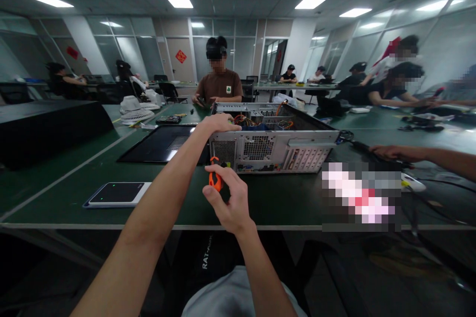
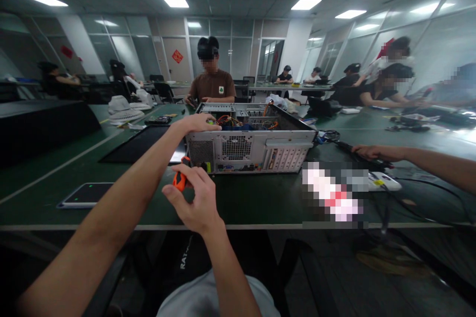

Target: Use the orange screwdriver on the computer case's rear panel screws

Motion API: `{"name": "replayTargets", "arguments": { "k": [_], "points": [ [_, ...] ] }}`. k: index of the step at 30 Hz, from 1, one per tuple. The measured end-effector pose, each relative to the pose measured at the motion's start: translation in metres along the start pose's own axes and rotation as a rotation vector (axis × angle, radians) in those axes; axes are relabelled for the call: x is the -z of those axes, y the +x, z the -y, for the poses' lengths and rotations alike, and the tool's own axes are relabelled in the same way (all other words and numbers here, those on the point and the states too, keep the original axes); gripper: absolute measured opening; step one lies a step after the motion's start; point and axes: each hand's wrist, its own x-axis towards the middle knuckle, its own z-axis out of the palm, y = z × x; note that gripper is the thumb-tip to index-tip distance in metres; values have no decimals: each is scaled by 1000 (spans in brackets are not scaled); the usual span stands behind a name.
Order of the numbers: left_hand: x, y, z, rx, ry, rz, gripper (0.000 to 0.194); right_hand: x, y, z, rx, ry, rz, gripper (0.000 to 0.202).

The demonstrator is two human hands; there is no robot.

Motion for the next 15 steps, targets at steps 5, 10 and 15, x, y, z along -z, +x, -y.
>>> {"name": "replayTargets", "arguments": {
  "k": [5,10,15],
  "points": [
    [0,-1,0,-9,0,-2,78,0,4,-6,-29,5,-4,36],
    [-2,2,3,-11,-13,-3,81,3,6,-1,-21,13,2,34],
    [-5,7,7,-22,-4,-4,83,1,11,2,-37,5,-3,34]
  ]
}}
